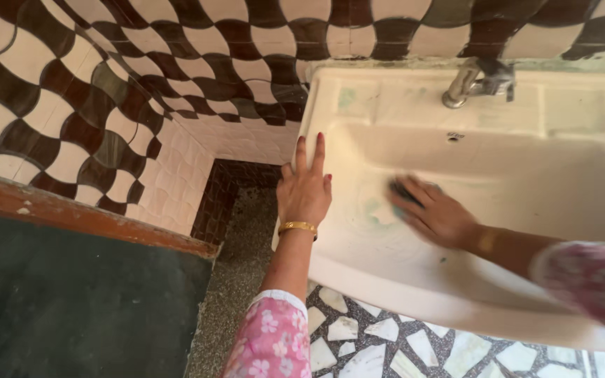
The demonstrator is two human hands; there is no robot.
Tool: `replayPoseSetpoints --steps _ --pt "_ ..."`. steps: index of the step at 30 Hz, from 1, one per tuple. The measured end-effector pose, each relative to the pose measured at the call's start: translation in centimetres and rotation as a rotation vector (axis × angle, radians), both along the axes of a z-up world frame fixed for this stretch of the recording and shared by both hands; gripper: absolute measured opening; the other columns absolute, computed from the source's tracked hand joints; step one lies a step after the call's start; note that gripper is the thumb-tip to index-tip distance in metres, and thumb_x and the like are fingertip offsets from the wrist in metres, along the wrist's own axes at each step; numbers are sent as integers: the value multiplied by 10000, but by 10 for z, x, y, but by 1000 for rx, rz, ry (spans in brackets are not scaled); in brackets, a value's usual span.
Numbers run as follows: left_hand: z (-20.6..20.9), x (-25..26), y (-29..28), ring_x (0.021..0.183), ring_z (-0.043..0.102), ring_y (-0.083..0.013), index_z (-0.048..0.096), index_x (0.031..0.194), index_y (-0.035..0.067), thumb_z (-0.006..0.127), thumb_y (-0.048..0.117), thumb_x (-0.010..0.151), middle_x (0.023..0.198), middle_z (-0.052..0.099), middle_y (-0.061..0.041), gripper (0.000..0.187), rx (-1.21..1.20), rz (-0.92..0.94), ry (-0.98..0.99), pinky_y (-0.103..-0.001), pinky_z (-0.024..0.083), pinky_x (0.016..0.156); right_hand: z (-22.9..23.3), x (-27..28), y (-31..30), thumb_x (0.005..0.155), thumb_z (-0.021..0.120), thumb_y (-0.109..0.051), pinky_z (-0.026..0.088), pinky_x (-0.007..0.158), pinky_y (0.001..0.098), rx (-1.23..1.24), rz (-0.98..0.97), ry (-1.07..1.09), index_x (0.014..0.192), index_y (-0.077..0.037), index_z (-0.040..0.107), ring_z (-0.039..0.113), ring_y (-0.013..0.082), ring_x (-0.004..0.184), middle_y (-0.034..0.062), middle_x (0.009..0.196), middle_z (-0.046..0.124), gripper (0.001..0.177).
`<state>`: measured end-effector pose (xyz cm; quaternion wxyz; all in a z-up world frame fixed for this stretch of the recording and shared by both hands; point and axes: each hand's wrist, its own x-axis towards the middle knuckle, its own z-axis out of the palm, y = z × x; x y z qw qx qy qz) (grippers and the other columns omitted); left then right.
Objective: The person scrubs a white bathroom sink with a blue sponge, focusing on the basin, faucet, and drain. They repeatedly rinse the sponge under running water and continue scrubbing different areas of the sink.
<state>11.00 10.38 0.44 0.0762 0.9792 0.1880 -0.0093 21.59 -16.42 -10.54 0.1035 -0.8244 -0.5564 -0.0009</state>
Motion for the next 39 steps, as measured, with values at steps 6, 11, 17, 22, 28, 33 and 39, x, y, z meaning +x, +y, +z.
replayPoseSetpoints --steps 6,11,17,22,28,33,39 --pt "9 3 -2 1059 614 -275 134 1629 307 589 367 985 1690 176 -104 791 -40 18 19 -297 591 657 -1 -59 105 1049 484 -286 190 1222 485 552 -35 313 1613 -6 208 150 485 1522 335 1658 73 688" --pt "4 5 -4 1085 610 -292 143 1625 305 582 380 994 1673 213 -100 772 8 5 -8 -291 590 654 7 -21 15 1000 532 -314 234 1219 453 54 467 141 1554 -202 389 309 344 1505 146 1649 316 582" --pt "7 11 -5 1109 611 -313 156 1639 298 576 389 991 1666 230 -91 778 99 -3 -64 -318 578 700 -27 4 83 1044 485 -325 183 1250 402 386 62 152 1594 -59 251 185 343 1533 245 1648 211 654" --pt "6 18 -2 1242 548 -372 129 1633 325 548 386 1007 1705 155 -67 756 -74 32 29 -383 579 857 -24 -55 62 1061 473 -322 75 1272 380 218 205 1093 1638 -80 -52 82 292 1613 109 1757 157 817" --pt "-4 -9 2 1541 170 -296 92 1627 190 607 332 971 1694 69 -112 846 -53 -100 -96 -400 187 1254 17 -7 -100 1004 473 -396 205 1259 362 -485 -235 361 1571 -162 235 230 255 1513 85 1637 172 659" --pt "-11 -78 -15 1568 64 -236 232 1601 136 477 390 997 1711 37 -54 700 47 -174 -25 -351 110 1252 55 -85 -57 1032 402 -419 408 1180 454 -374 -550 1060 1473 -157 409 538 334 1363 169 1460 550 513" --pt "2 -113 -44 1553 115 -205 728 1140 111 227 472 1057 1652 298 -16 623 -28 -208 -213 -428 59 1275 105 -182 88 1093 332 -383 548 939 475 -318 -616 414 1263 -132 683 694 340 1083 178 1183 670 464"
